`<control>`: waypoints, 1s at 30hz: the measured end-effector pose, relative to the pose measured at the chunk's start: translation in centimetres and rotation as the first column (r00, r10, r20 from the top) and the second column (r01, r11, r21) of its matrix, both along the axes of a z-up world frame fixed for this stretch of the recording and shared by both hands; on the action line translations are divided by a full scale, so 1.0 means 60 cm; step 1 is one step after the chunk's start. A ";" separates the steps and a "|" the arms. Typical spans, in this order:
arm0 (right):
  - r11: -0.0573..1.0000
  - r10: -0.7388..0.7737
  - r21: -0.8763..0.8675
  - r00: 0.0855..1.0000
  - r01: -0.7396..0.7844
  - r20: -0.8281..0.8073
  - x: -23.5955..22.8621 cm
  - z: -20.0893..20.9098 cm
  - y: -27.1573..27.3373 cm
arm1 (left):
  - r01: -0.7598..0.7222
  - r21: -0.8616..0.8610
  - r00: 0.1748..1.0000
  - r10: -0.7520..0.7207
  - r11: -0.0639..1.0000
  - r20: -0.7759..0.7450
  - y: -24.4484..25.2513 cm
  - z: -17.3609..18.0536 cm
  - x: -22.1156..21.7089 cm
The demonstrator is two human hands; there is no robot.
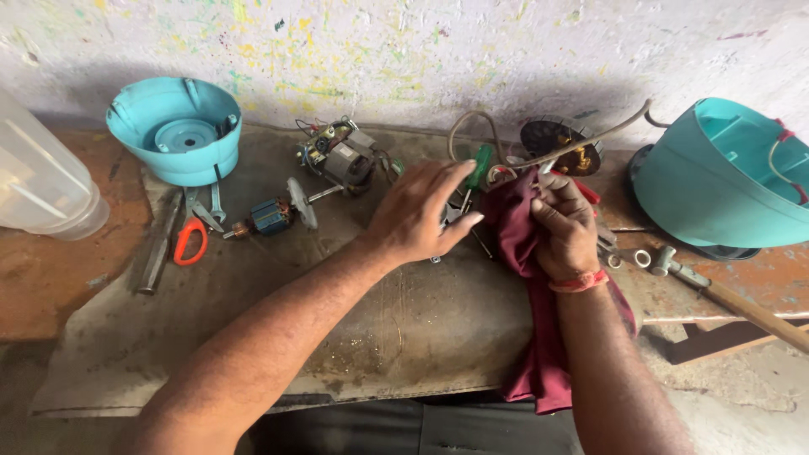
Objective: The person cleans a small motor housing with a red cloth, then uses a green screwdriver to adjust internal components. The person repeatedly wipes and manipulates the motor parts on a cluttered workbench.
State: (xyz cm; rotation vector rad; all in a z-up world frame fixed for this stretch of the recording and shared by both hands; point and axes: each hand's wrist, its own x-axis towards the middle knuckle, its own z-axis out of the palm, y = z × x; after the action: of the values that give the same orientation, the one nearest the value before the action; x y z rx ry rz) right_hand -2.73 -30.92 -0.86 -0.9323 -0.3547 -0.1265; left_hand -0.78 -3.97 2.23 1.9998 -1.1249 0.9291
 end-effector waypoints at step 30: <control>0.894 -0.330 -0.301 0.942 0.331 0.055 -0.097 0.188 -0.019 | -0.042 -0.252 0.942 -0.046 0.967 -0.334 -0.087 0.027 0.039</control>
State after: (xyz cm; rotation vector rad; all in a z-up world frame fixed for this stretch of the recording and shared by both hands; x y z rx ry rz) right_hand -8.58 -32.05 10.43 -1.2987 -0.2171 -0.3944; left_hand 1.57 -9.20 3.87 1.8539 -0.7736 0.6579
